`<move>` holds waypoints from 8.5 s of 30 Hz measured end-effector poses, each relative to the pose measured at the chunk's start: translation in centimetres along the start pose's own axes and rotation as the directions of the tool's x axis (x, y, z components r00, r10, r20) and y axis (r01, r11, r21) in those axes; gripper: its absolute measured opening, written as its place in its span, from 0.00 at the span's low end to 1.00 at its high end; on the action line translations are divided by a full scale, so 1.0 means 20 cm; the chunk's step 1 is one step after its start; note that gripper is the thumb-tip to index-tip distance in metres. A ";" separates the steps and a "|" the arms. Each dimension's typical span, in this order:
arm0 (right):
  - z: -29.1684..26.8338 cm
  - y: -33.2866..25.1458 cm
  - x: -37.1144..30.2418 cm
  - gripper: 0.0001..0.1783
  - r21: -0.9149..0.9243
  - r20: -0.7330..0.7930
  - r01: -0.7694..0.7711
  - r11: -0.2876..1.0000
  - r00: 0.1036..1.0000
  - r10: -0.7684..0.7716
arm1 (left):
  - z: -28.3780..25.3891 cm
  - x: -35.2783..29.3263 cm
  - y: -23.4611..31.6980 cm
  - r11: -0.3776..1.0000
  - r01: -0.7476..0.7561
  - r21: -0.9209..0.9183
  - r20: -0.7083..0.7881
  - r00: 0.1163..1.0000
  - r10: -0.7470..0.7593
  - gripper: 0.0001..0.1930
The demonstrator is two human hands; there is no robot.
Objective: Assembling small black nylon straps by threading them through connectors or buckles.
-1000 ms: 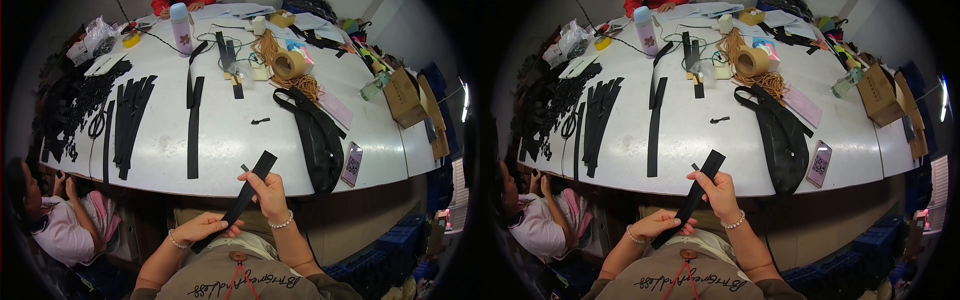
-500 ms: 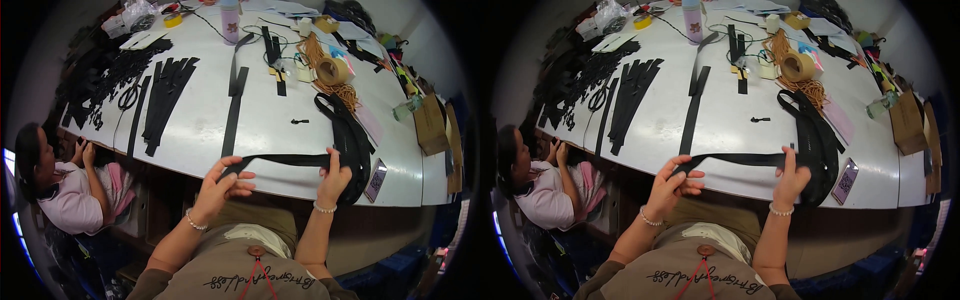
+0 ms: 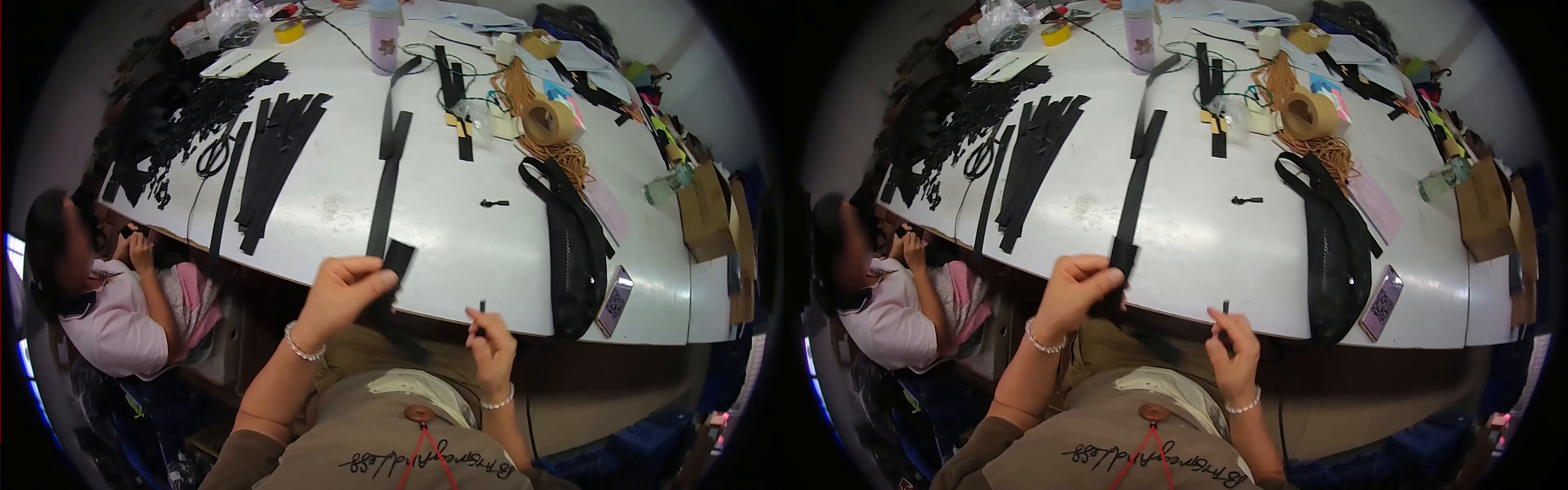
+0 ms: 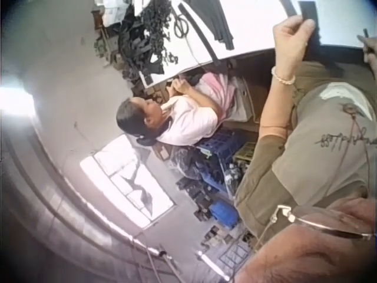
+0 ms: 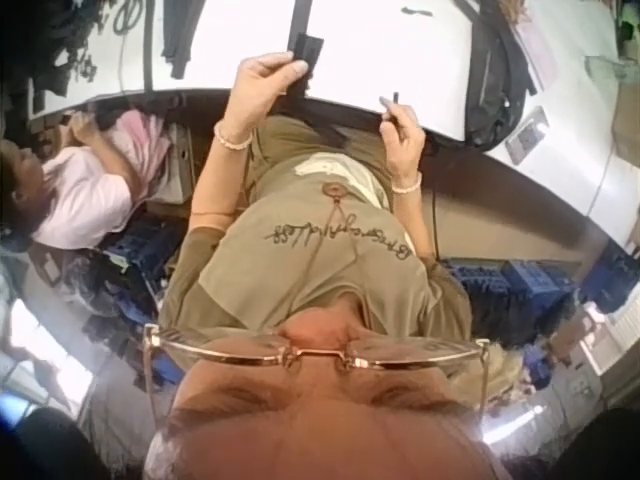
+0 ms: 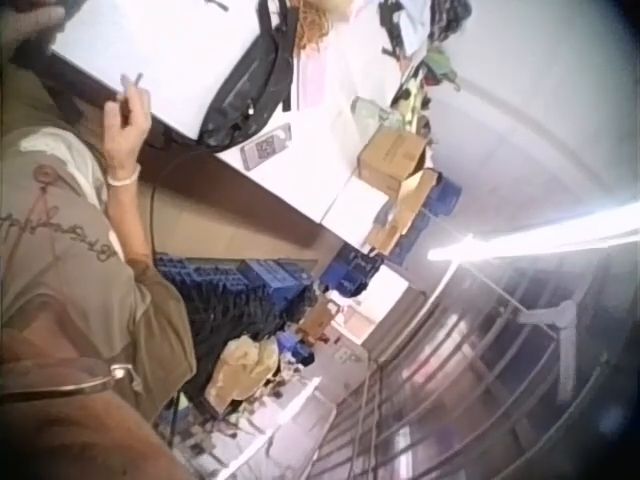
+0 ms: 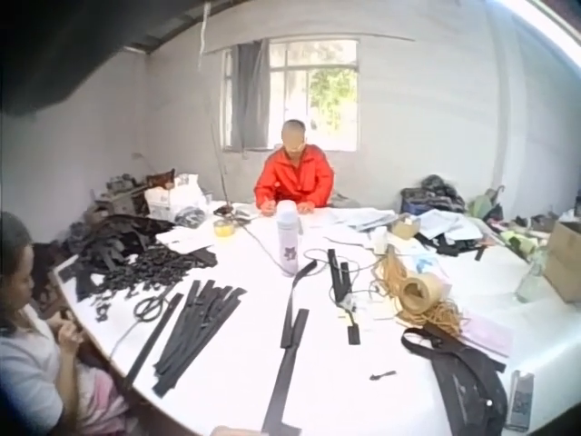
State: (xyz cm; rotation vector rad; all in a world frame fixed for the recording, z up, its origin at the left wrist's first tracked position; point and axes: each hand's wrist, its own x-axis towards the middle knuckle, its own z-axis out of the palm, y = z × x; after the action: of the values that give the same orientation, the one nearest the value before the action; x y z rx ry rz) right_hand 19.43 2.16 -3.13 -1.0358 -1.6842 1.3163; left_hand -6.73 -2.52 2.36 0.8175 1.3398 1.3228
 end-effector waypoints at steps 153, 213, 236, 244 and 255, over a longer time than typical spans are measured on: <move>0.10 0.03 0.11 0.11 0.787 0.348 -0.465 0.406 0.878 0.330 | 0.34 -0.09 -0.28 0.992 0.039 -0.119 0.012 0.999 -0.038 0.08; 0.11 -0.15 0.15 0.09 0.289 0.084 0.153 0.945 0.979 -0.184 | 0.35 -0.14 -0.12 0.918 -0.325 0.225 -0.053 0.937 0.345 0.03; 0.14 -0.15 0.09 0.09 0.244 0.063 0.104 0.964 0.990 -0.123 | 0.37 -0.15 -0.18 0.990 -0.084 -0.111 -0.076 0.994 0.076 0.03; 0.21 -0.23 0.09 0.10 0.436 -0.091 -0.016 0.900 0.994 0.062 | 0.35 -0.13 -0.21 0.962 0.008 -0.273 -0.046 0.999 -0.022 0.05; 0.16 -0.15 0.08 0.06 0.379 0.006 -0.008 0.926 1.000 0.006 | 0.35 -0.14 -0.23 0.937 0.013 -0.349 0.003 1.000 -0.013 0.06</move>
State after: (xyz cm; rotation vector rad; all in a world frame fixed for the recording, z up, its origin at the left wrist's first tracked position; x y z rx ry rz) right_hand 15.41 1.92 -0.70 -0.8092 -1.3537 1.5721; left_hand 1.54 -4.10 -0.41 0.5620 1.0638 1.4946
